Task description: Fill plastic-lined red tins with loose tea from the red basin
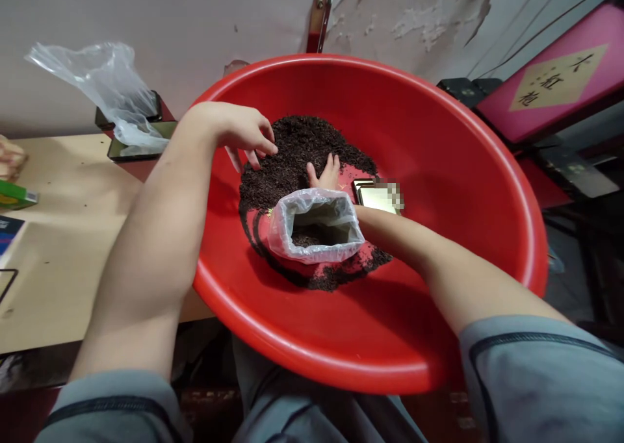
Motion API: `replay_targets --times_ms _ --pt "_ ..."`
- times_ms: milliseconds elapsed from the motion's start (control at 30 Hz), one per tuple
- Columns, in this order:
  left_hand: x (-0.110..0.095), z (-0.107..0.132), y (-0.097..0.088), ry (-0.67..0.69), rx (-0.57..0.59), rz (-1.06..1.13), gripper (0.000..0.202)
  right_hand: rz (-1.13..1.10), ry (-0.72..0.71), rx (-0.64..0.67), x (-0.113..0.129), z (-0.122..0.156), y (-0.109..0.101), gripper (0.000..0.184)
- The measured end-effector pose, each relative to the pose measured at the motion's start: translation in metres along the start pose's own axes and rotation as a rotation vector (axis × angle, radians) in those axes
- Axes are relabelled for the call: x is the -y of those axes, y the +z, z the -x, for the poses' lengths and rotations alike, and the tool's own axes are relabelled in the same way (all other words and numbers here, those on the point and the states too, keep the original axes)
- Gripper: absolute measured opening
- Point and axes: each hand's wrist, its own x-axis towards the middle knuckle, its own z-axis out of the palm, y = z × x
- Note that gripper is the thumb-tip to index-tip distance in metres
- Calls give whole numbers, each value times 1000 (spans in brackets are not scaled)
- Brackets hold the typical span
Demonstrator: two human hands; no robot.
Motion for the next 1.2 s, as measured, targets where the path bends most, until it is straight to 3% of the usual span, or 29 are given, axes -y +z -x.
replay_targets --times_ms 133,267,433,667,800,967,1133,1200 --pt "6 -7 1 -33 1 -6 60 -50 137 -84 22 -39 60 92" --pt "7 -8 2 -30 29 -22 65 -59 124 -147 20 -45 72 65" --pt "3 -9 6 -69 16 -94 70 -61 50 -131 18 -45 61 45" --pt "4 -10 9 -86 56 -91 75 21 -130 -2 9 -59 39 40" --pt "7 -11 9 -108 36 -96 73 59 -147 73 14 -71 23 39" --pt "13 -21 11 -136 45 -73 74 -14 -2 125 32 -92 5 30" --pt "17 -26 13 -142 71 -43 75 -360 305 299 58 -104 -19 6" --pt "16 -25 14 -147 69 -24 74 -506 435 351 70 -105 -30 16"
